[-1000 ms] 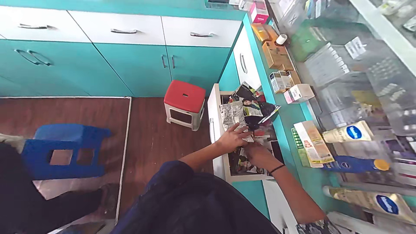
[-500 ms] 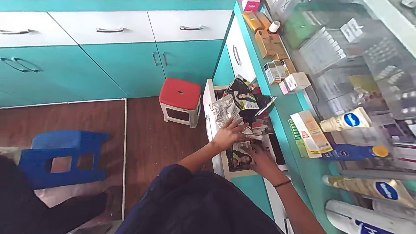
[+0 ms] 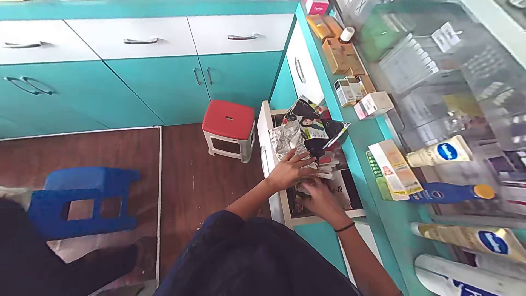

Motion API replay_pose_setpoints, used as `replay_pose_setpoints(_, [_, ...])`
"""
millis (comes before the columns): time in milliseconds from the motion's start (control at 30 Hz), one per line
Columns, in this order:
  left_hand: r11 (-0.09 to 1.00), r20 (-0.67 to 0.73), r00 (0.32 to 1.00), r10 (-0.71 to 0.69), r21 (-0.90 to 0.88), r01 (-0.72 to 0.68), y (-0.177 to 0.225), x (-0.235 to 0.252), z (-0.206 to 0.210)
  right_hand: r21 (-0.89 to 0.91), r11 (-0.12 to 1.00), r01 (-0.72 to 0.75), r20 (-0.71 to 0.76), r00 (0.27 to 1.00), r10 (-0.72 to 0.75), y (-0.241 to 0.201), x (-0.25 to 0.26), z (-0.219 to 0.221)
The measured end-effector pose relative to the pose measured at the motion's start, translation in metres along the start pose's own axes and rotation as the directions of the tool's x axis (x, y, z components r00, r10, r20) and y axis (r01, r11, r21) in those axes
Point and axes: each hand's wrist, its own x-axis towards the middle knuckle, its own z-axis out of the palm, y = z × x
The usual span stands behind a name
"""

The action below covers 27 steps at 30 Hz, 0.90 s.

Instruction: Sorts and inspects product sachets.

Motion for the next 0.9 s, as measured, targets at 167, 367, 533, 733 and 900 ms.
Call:
replay_pose_setpoints(167, [0.997, -0.085, 0.995, -0.051, 0.048, 0.055, 0.001, -0.001, 0.001, 0.029, 0.982, -0.187, 0.034, 0.982, 0.186, 0.000, 0.007, 0.028])
replay_pose_setpoints(367, [0.996, -0.153, 0.985, -0.084, 0.018, 0.088, 0.001, -0.006, 0.003, 0.016, 0.973, -0.232, -0.065, 0.970, 0.232, -0.022, 0.011, 0.040])
replay_pose_setpoints(533, [0.998, -0.273, 0.962, 0.006, 0.068, 0.013, 0.002, -0.014, 0.000, 0.109, 0.981, -0.161, -0.032, 0.986, 0.165, -0.002, 0.002, 0.025])
replay_pose_setpoints(733, [0.991, -0.401, 0.913, 0.071, -0.075, -0.110, 0.014, -0.026, -0.013, 0.315, 0.939, 0.139, -0.562, 0.824, 0.066, 0.012, -0.011, -0.002])
replay_pose_setpoints(900, [0.936, -0.264, 0.921, 0.288, -0.128, -0.329, 0.030, -0.050, -0.011, 0.506, 0.837, 0.208, -0.599, 0.783, 0.167, 0.005, -0.002, -0.025])
